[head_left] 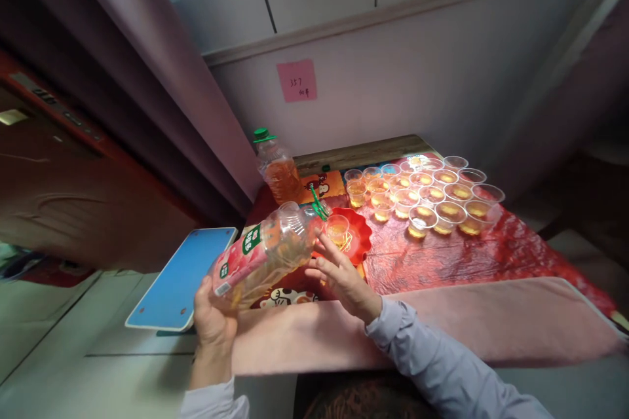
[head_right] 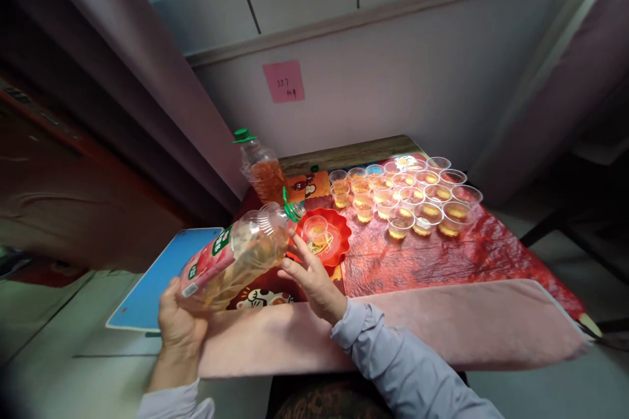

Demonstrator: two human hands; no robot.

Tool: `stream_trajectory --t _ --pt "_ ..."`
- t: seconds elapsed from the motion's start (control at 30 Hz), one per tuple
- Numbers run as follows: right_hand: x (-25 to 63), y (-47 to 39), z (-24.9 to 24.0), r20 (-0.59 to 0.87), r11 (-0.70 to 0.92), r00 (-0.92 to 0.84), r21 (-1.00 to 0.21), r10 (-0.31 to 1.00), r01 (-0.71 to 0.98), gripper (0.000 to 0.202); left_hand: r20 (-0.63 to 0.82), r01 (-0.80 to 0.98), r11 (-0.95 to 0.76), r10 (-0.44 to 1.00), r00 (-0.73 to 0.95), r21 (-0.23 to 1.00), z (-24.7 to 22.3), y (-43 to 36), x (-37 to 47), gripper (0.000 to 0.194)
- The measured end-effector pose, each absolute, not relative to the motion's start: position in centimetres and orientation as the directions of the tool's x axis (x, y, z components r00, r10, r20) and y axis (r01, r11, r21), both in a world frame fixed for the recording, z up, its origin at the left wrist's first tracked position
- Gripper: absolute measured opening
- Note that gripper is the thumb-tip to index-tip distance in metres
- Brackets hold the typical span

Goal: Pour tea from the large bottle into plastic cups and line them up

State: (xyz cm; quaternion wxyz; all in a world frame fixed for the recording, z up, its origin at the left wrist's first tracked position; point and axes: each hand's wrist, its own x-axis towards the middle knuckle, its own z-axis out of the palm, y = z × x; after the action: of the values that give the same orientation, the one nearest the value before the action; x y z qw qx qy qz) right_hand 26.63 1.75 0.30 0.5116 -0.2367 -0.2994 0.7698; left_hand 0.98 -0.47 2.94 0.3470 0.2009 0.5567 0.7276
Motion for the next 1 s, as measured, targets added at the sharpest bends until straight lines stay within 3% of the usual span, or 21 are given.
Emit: stream_trajectory --t 0.17,0.5,0.6,0.83,1.0 --pt "27.0 1.4 1.8 0.04 -0.198 -0.377 -0.797 0.925 -0.57 0.09 -0.171 -0.41 -0.18 0.709 -0.685 0.894 0.0 0.1 1.8 0.046" --pt "25.7 1.3 2.1 0.185 -0.048 -0.423 -0.875 0.887 -0.482 0.084 -0.28 -0.517 -0.109 0.738 -0.615 0.849 -2.9 -0.6 1.0 0.053" --pt "26.4 1.4 1.6 0.206 0.017 -0.42 -0.912 0.884 -0.41 0.074 -0.299 -0.565 -0.131 0.739 -0.603 0.815 -2.9 -0.6 1.1 0.049" --pt "33.2 3.4 1.3 0.355 0.373 -0.207 -0.926 0.912 0.054 0.036 -0.309 -0.641 -0.198 0.747 -0.588 0.741 -2.0 -0.1 1.1 0.052" --pt "37.4 7.7 1.4 0.445 0.475 -0.182 -0.744 0.877 0.469 0.047 -0.235 -0.69 -0.236 0.824 -0.515 0.685 -3.4 0.2 -0.5 0.049"
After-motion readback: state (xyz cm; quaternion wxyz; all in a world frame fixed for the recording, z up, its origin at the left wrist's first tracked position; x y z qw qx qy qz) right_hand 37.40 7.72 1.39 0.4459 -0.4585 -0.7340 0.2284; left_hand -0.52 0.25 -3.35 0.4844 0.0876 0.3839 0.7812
